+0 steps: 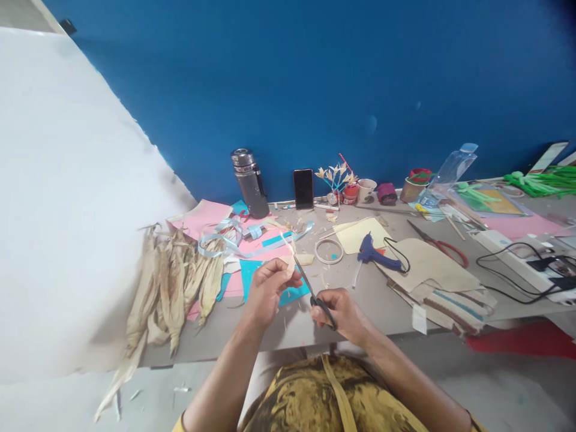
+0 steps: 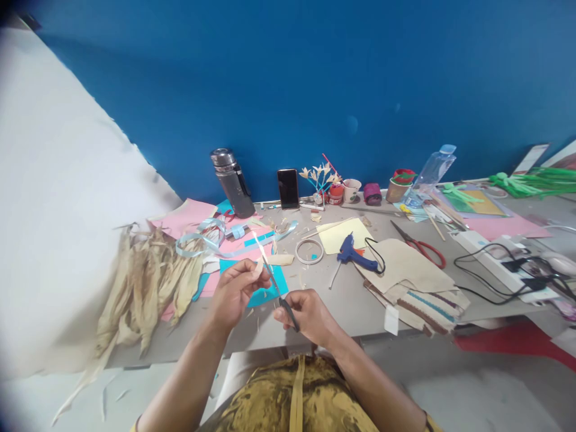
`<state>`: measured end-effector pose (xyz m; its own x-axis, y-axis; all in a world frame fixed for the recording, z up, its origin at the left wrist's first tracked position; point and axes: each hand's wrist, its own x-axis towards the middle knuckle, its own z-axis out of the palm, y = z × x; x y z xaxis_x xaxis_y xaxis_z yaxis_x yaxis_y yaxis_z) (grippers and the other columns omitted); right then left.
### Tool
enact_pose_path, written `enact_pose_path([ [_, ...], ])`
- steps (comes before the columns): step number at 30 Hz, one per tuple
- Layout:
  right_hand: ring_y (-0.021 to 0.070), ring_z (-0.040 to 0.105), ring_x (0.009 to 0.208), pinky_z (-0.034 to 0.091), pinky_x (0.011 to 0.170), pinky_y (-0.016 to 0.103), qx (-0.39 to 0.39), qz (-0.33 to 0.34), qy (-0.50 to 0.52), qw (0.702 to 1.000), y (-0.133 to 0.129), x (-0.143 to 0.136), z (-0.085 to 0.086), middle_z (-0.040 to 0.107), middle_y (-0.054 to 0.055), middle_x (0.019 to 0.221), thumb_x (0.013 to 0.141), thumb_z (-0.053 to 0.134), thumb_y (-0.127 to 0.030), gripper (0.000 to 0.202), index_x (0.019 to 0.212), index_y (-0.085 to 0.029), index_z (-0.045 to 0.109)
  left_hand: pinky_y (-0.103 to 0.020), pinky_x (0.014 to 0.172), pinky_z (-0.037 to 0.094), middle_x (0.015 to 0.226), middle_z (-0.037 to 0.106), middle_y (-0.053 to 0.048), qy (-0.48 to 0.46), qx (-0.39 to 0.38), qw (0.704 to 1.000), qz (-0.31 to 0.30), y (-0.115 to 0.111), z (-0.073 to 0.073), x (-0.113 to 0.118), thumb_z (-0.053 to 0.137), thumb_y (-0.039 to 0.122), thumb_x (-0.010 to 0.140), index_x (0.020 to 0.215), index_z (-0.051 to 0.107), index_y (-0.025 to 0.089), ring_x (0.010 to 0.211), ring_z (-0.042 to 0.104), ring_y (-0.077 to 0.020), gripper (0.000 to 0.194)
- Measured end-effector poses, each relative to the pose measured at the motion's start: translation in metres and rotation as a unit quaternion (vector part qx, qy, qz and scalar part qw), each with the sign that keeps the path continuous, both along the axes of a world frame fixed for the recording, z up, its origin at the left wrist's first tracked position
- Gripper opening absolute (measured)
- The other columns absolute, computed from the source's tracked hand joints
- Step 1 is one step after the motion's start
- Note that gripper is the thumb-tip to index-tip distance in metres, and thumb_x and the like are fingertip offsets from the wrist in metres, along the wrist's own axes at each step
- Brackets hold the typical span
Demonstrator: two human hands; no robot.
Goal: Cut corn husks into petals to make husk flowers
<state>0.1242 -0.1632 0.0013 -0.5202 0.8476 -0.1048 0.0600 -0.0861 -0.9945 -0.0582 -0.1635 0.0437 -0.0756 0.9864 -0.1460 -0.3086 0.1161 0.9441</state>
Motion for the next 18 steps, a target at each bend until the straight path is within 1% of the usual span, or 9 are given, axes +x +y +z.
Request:
enact_pose_path([
  [3, 0.0097, 0.043, 0.049, 0.03, 0.048, 0.022, -0.005, 0.001, -0.007, 1.0, 0.0001, 0.0012, -0.0005, 0.055, -0.001, 0.051, 0.071, 0.072, -0.056, 0.046, 0.054, -0.016, 0.056, -0.031, 0.071, 0.05, 0.069, 0.068, -0.003, 0.006, 0.009, 1.0, -0.008, 0.0021, 0.0012, -0.0025, 0.071, 0.026, 0.067, 0.063, 0.057, 0.018, 0.067, 0.064, -0.017, 0.016],
  [8, 0.0091, 0.041, 0.05, 0.026, 0.048, 0.022, -0.014, 0.018, -0.002, 1.0, 0.0003, 0.0039, -0.0072, 0.058, 0.0, 0.053, 0.074, 0.07, -0.051, 0.042, 0.057, -0.015, 0.06, -0.032, 0.072, 0.049, 0.07, 0.066, -0.003, 0.002, 0.028, 1.0, -0.01, 0.006, 0.0013, -0.0074, 0.071, 0.025, 0.069, 0.063, 0.056, 0.018, 0.07, 0.062, -0.0172, 0.018],
  [14, 0.0107, 0.045, 0.053, 0.032, 0.052, 0.023, -0.029, 0.029, 0.037, 0.998, 0.0014, 0.0041, -0.0077, 0.059, 0.001, 0.055, 0.075, 0.07, -0.05, 0.04, 0.056, -0.015, 0.061, -0.031, 0.072, 0.047, 0.07, 0.062, -0.002, 0.011, 0.058, 0.997, -0.044, 0.0072, 0.0015, -0.0089, 0.07, 0.024, 0.071, 0.062, 0.054, 0.018, 0.071, 0.059, -0.0165, 0.019],
  [18, 0.0102, 0.044, 0.052, 0.03, 0.051, 0.022, -0.038, 0.028, 0.044, 0.998, 0.0029, 0.0029, -0.0077, 0.06, 0.0, 0.054, 0.073, 0.07, -0.048, 0.038, 0.057, -0.015, 0.062, -0.031, 0.072, 0.045, 0.07, 0.062, -0.002, 0.023, 0.063, 0.996, -0.051, 0.0079, 0.0021, -0.0089, 0.069, 0.023, 0.072, 0.062, 0.053, 0.019, 0.071, 0.058, -0.0167, 0.019],
])
